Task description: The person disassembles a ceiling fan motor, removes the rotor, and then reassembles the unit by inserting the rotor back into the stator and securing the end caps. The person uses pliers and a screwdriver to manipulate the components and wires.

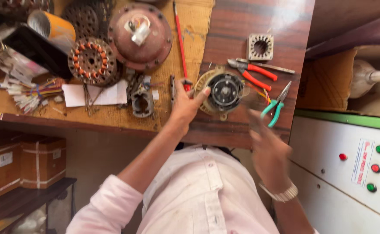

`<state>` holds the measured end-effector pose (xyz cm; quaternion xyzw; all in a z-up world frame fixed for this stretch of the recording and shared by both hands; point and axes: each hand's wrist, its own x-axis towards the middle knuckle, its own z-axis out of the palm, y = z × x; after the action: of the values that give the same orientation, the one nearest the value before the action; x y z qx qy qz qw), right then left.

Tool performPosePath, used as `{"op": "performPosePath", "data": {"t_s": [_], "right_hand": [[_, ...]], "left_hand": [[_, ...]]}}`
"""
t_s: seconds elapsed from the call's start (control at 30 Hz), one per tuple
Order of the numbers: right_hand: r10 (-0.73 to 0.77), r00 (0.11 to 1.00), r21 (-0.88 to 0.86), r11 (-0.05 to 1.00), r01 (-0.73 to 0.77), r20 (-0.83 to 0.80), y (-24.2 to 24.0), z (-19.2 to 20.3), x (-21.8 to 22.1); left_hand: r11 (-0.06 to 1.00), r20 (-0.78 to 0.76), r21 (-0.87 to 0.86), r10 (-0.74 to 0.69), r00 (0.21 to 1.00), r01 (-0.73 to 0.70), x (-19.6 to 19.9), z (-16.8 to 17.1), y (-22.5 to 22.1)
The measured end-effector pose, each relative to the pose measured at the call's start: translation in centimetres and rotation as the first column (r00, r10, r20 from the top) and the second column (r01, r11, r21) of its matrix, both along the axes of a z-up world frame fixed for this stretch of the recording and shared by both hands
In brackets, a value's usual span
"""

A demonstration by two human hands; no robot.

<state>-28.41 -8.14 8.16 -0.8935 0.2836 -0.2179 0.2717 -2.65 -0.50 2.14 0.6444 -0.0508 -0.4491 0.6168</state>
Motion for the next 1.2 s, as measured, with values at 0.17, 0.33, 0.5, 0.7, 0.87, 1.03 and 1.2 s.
{"op": "performPosePath", "data": {"t_s": [0.17, 0.33, 0.5, 0.7, 0.87, 1.03, 1.2], "right_hand": [[0.091, 0.995, -0.372, 0.925, -0.072, 0.034, -1.3, -0.5, 2.3], [-0.011, 0.986, -0.024, 1.000, 0.007, -0.166, -1.5, 2.2, 4.1], [0.039, 0.998, -0.022, 0.999, -0.040, -0.057, -1.3, 2.4, 4.9], [-0.075, 0.997, 0.025, 0.997, 0.074, 0.036, 0.7, -6.7, 0.4], [-0.360, 0.925, 0.413, 0.829, 0.377, -0.121, 1.0, -7.3, -3.8], [-0.623, 0.780, 0.713, 0.571, 0.407, 0.054, 0.7, -9.6, -7.1], [-0.772, 0.621, 0.787, 0.465, 0.406, 0.136, -0.8, -10.5, -10.5]], "left_hand": [[1.000, -0.064, 0.007, -0.007, 0.998, 0.008, -0.7, 0.3, 1.1], [1.000, -0.128, 0.001, -0.015, 0.992, 0.015, -0.5, -0.1, 0.6], [0.999, -0.183, -0.006, -0.034, 0.983, 0.034, -0.9, 0.4, 1.2], [0.976, -0.020, 0.209, -0.054, 0.998, 0.057, -1.7, 1.4, 2.3], [0.993, 0.770, 0.107, -0.118, 0.627, 0.056, -2.9, 4.0, 3.9], [0.816, 0.862, 0.357, -0.475, 0.176, 0.455, 2.1, 8.7, 1.7], [0.355, 0.588, 0.774, -0.709, -0.389, 0.524, 3.5, 12.7, -3.1]]}}
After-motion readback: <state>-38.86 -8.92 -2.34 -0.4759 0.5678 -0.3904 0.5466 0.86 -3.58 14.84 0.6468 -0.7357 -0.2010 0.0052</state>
